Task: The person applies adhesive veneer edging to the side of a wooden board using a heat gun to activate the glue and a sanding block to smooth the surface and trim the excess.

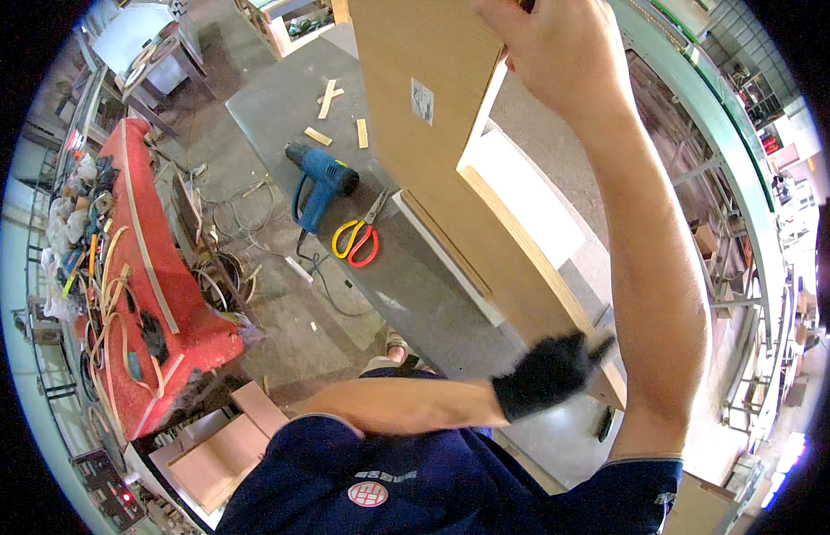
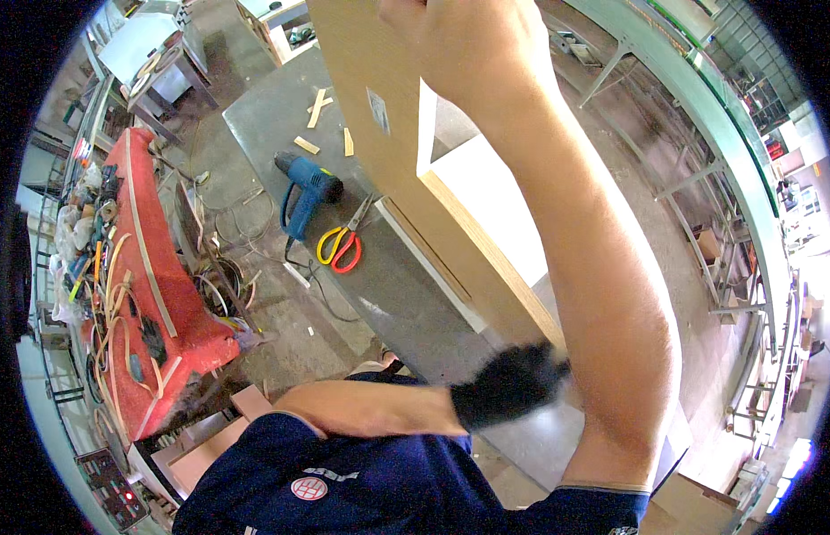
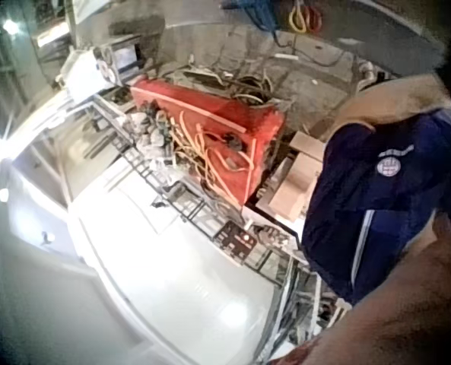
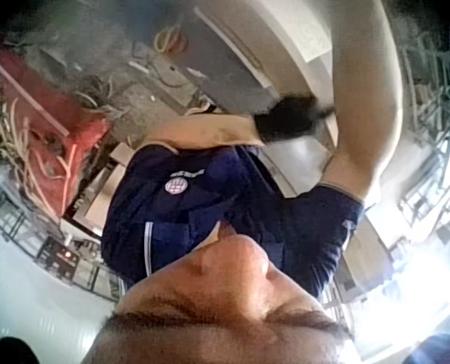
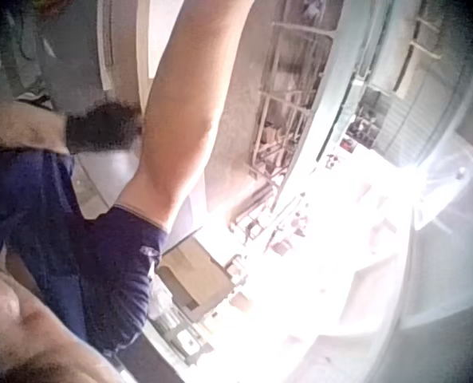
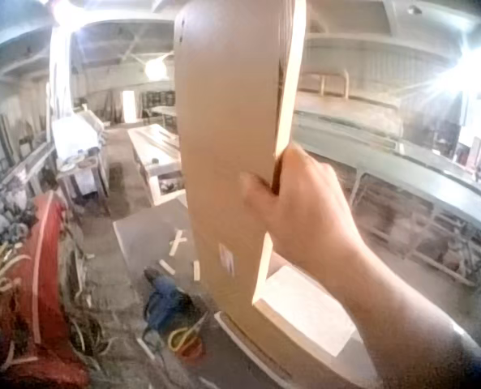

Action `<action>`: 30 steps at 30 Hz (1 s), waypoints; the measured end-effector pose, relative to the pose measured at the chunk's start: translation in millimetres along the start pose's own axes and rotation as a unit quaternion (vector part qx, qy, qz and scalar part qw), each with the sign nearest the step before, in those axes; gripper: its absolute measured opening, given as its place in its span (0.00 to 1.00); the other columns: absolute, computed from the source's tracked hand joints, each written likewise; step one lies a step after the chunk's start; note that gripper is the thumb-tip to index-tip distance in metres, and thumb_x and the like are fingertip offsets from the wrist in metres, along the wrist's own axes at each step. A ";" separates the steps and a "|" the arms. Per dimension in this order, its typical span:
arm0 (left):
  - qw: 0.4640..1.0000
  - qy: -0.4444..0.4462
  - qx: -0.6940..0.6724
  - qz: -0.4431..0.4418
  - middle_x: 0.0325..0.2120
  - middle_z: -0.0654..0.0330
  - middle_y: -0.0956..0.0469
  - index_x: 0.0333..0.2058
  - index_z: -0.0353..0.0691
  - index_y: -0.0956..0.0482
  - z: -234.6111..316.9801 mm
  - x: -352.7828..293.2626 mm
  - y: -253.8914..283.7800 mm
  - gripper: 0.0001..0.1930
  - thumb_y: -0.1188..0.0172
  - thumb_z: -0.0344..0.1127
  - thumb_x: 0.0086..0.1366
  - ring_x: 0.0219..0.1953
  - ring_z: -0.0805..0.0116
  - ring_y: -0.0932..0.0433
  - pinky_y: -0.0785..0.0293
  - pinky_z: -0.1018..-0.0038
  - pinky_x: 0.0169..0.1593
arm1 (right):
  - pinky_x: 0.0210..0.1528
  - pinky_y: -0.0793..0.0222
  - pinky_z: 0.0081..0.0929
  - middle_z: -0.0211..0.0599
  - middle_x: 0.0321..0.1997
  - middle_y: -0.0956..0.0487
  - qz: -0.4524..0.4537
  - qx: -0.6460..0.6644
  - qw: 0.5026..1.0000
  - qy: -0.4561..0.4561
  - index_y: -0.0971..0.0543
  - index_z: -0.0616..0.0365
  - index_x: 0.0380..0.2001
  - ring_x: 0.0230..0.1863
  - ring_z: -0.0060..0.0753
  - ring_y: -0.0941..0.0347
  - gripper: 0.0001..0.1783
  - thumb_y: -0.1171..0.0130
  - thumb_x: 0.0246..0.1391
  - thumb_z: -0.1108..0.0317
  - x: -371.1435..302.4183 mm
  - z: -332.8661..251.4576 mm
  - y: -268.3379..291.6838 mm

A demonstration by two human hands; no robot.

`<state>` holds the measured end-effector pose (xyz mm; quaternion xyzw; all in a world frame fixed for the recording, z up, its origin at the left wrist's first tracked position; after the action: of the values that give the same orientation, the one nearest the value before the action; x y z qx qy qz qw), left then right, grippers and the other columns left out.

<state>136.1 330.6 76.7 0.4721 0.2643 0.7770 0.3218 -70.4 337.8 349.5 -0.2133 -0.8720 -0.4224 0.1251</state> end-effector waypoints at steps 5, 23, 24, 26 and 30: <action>0.999 -0.027 0.003 -0.042 0.24 0.51 0.29 0.62 0.38 0.33 -20.3 -3.7 3.6 0.29 0.47 0.34 0.61 0.21 0.61 0.27 0.29 0.66 0.20 | 0.43 0.26 0.40 0.53 0.34 0.18 0.066 -0.011 0.992 0.106 0.24 0.71 0.37 0.35 0.48 0.20 0.18 0.45 0.60 0.61 -5.3 11.4 -6.1; 0.975 0.153 0.154 -0.047 0.27 0.48 0.26 0.62 0.46 0.33 -185.8 23.4 152.6 0.31 0.39 0.43 0.60 0.24 0.54 0.22 0.25 0.59 0.25 | 0.30 0.26 0.32 0.44 0.22 0.21 0.096 -0.044 0.990 0.094 0.23 0.67 0.33 0.23 0.37 0.21 0.25 0.39 0.55 0.50 20.9 45.5 -25.1; 0.977 0.146 0.148 -0.044 0.27 0.48 0.26 0.61 0.46 0.32 -190.0 27.7 154.4 0.30 0.39 0.43 0.60 0.24 0.53 0.22 0.25 0.59 0.25 | 0.34 0.26 0.37 0.49 0.25 0.20 0.105 -0.036 0.989 0.093 0.23 0.66 0.32 0.29 0.45 0.20 0.23 0.39 0.54 0.52 19.8 46.1 -22.8; 0.979 0.138 0.142 -0.042 0.27 0.47 0.25 0.60 0.46 0.31 -196.5 30.2 159.2 0.29 0.39 0.43 0.60 0.25 0.53 0.22 0.25 0.59 0.25 | 0.39 0.25 0.41 0.53 0.28 0.19 0.110 -0.031 0.990 0.088 0.23 0.66 0.32 0.34 0.54 0.19 0.22 0.40 0.53 0.53 19.3 46.2 -22.1; 0.971 0.179 0.152 -0.050 0.27 0.46 0.25 0.58 0.46 0.28 -194.6 30.0 159.9 0.26 0.41 0.44 0.61 0.23 0.51 0.20 0.25 0.58 0.24 | 0.39 0.25 0.40 0.51 0.28 0.19 0.100 -0.031 0.991 0.083 0.23 0.66 0.34 0.34 0.52 0.19 0.23 0.40 0.53 0.52 18.6 43.0 -27.5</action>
<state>-90.2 227.9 127.3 0.3549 0.4558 0.7825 0.2323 -101.4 361.6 311.8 -0.2673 -0.8196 -0.4509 0.2315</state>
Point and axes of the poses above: each hand's wrist, its own x-axis towards the middle knuckle, its own y-axis out of the back of the hand, z = x × y, the point moved 3 cm from there along x, towards the middle knuckle
